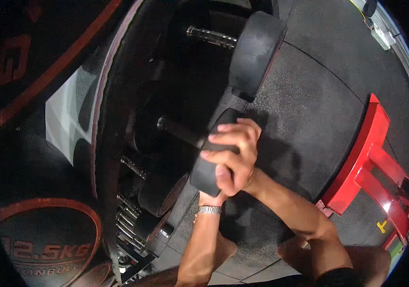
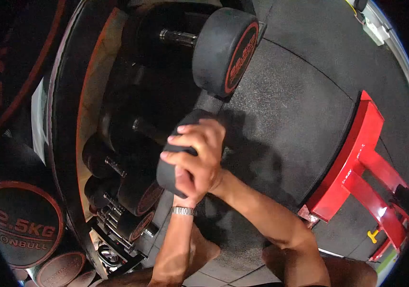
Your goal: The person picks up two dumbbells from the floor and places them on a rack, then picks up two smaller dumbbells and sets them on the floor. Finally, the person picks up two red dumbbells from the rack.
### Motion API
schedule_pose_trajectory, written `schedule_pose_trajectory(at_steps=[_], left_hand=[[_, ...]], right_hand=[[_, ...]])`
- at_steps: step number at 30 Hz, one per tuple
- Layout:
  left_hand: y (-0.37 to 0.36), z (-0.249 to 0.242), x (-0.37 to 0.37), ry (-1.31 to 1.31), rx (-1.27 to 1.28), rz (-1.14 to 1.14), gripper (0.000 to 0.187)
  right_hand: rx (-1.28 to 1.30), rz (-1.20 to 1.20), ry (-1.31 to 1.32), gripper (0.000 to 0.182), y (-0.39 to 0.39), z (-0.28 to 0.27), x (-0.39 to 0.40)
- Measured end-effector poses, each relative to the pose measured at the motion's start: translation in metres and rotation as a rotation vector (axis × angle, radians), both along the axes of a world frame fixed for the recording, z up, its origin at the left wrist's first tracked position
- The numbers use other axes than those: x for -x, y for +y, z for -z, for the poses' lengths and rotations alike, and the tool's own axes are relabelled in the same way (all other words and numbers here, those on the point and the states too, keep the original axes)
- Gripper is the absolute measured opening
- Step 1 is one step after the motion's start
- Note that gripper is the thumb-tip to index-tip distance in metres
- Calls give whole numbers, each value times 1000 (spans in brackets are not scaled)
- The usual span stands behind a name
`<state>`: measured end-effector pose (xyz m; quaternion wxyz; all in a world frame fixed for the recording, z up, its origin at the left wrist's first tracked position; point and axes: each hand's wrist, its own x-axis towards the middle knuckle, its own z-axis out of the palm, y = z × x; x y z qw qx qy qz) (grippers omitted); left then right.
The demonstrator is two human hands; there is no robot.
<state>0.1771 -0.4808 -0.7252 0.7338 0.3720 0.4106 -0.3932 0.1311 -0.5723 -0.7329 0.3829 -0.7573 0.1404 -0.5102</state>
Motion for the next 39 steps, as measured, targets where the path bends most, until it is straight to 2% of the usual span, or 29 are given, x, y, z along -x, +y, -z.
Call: schedule_pose_trajectory(at_steps=[3, 5, 6, 9, 10, 13, 15, 16, 18, 20, 23, 24, 27, 30, 33, 36, 39], left_hand=[[-9, -3, 7, 3, -12, -56, 38], [2, -3, 12, -19, 39, 56, 37], [19, 5, 12, -61, 135, 263, 37], [33, -1, -7, -264, -283, 769, 42], [26, -19, -7, -383, -468, 719, 44], [23, -35, -24, -776, -695, 760, 49], [10, -24, -47, -907, -639, 557, 54], [-5, -34, -62, -820, -474, 530, 54], [-22, -25, -92, -595, -189, 373, 51], [-44, -4, -100, -610, -164, 327, 44], [-60, 17, -105, -670, -432, 415, 31], [-61, 20, -105, -672, -480, 350, 24], [-54, 21, -111, -617, -455, 452, 18], [-49, 20, -108, -684, -547, 425, 15], [-39, 15, -108, -618, -450, 388, 17], [-13, 30, -124, -416, -146, 331, 19], [-2, 42, -129, -428, -143, 373, 19]], right_hand=[[-72, 30, -57, 27, -20, 7, -3], [-143, 41, -61, 28, -33, 11, -6], [-159, 47, -56, 28, -41, 11, -7], [-153, 82, -70, 29, -54, 17, -10], [-87, 94, -56, 29, -53, 14, -8], [-19, 73, -36, 30, -47, 11, -8], [-17, 17, -58, 30, -49, 12, -7], [-20, 24, -41, 33, -49, 8, -7], [-50, 25, -33, 35, -47, 3, -8], [-63, 28, -31, 38, -47, 0, -9], [-66, 38, -22, 40, -43, 4, -6], [-65, 45, -19, 41, -42, 3, -7], [-57, 50, -18, 39, -35, -1, -7], [-44, 18, -50, 36, -25, 3, -7], [-5, -11, 2, 36, -13, -2, -1], [34, -47, 58, 38, 1, -2, 5], [14, -96, 156, 35, 14, -15, 12]])
